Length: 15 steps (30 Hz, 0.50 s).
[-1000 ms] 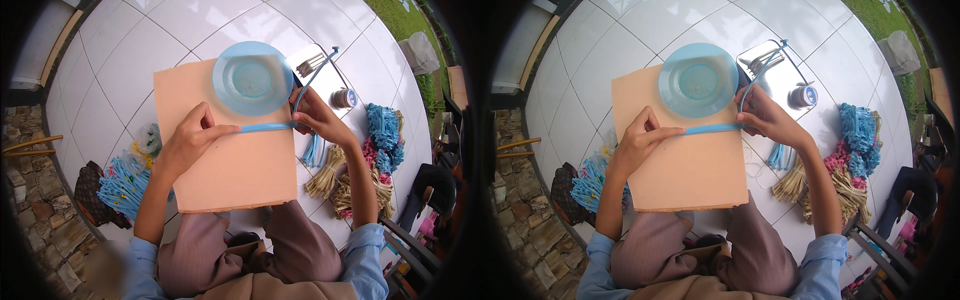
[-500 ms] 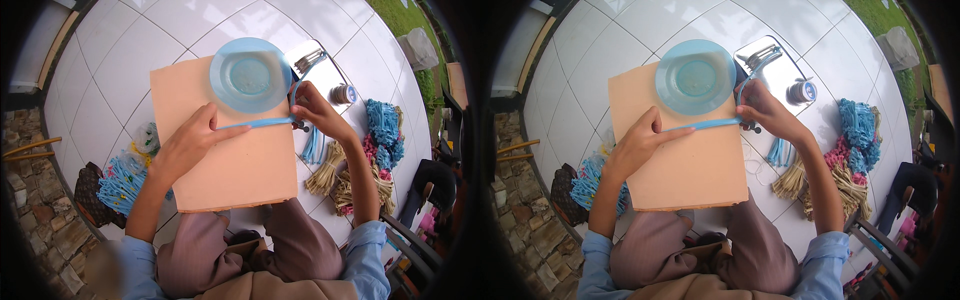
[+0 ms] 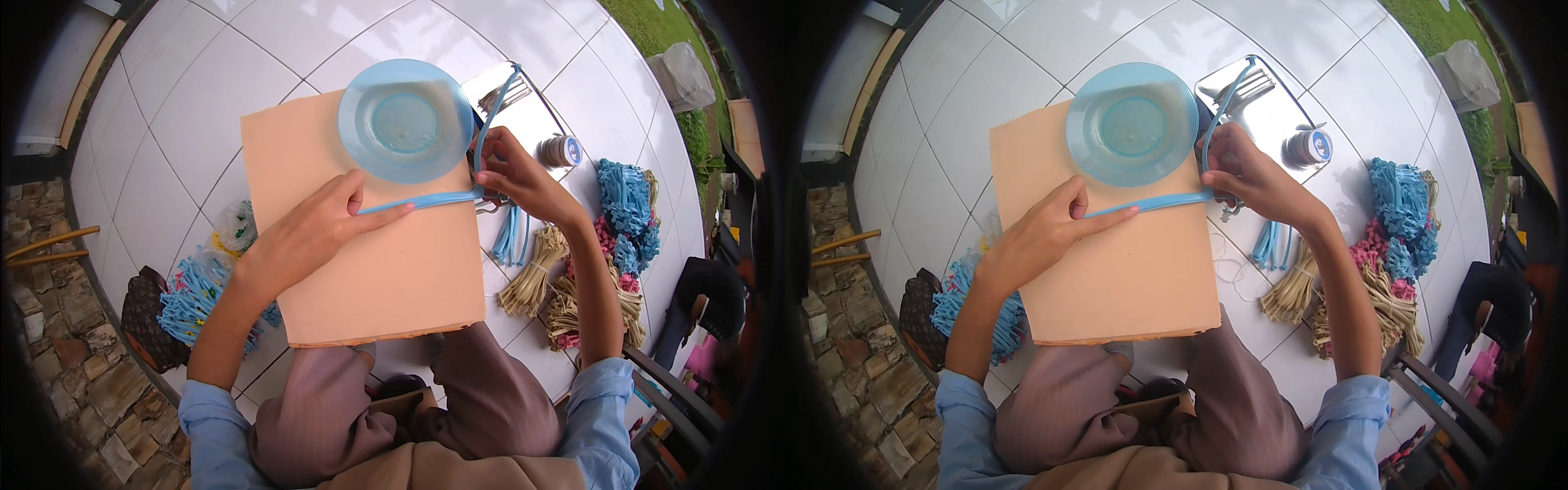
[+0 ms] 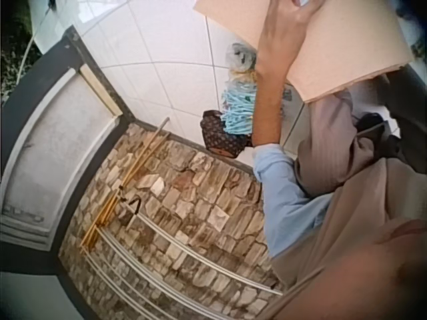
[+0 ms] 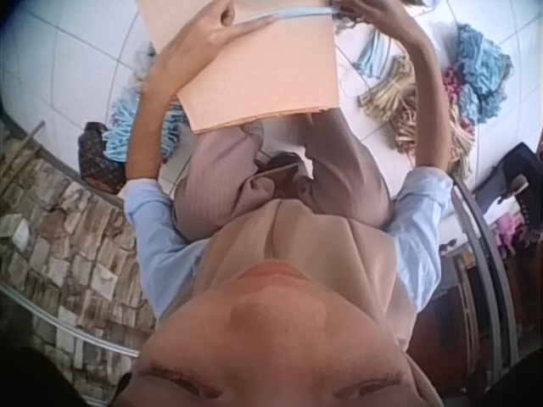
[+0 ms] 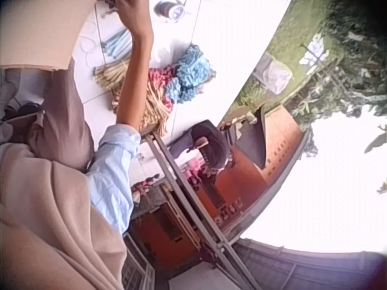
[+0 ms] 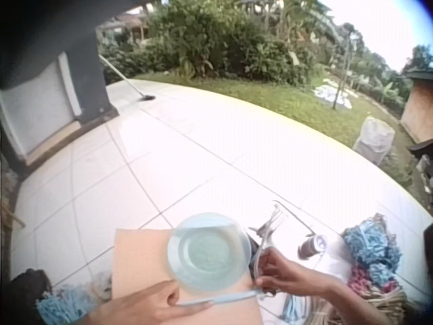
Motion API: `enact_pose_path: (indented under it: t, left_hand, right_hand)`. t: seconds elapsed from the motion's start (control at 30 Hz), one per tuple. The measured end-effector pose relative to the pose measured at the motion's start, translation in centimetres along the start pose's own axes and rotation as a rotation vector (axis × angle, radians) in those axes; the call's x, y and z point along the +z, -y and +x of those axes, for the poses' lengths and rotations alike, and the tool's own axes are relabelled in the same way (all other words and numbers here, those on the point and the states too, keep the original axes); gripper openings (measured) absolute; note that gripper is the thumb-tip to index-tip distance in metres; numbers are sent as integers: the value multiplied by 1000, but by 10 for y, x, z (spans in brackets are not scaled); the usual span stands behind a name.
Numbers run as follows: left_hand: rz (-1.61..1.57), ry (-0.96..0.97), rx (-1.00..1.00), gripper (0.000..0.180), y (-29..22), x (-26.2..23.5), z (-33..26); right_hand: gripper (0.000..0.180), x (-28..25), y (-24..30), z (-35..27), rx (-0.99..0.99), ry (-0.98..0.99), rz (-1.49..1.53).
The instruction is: The person dips the ends of light-blue straps into a bowl of liquid on a box, then aligns them together by hand while seated on the floor.
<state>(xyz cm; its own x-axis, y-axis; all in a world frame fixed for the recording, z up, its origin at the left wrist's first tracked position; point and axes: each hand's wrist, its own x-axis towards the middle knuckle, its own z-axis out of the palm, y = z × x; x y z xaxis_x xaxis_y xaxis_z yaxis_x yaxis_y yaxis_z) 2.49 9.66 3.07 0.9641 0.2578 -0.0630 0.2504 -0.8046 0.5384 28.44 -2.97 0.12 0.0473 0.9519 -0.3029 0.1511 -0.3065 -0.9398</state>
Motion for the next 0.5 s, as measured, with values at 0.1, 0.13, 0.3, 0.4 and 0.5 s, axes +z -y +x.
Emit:
enact_pose_path:
  t: [0.1, 0.13, 0.3, 0.4, 0.5]
  left_hand:
    - [7, 10, 30, 42, 3, -2, -1]
    - [4, 6, 39, 44, 3, -1, -1]
    - [6, 9, 41, 47, 1, -5, 0]
    - [19, 8, 39, 47, -4, -9, 2]
    - [260, -25, 111, 45, -12, -12, 2]
  right_hand:
    - [29, -1, -2, 3, -3, 3, -6]
    - [28, -1, -2, 3, 5, 4, -14]
    - [27, 0, 0, 3, 72, 29, 19]
    - [30, 3, 0, 1, 51, -7, 29]
    - [33, 7, -4, 0, 24, -35, 43]
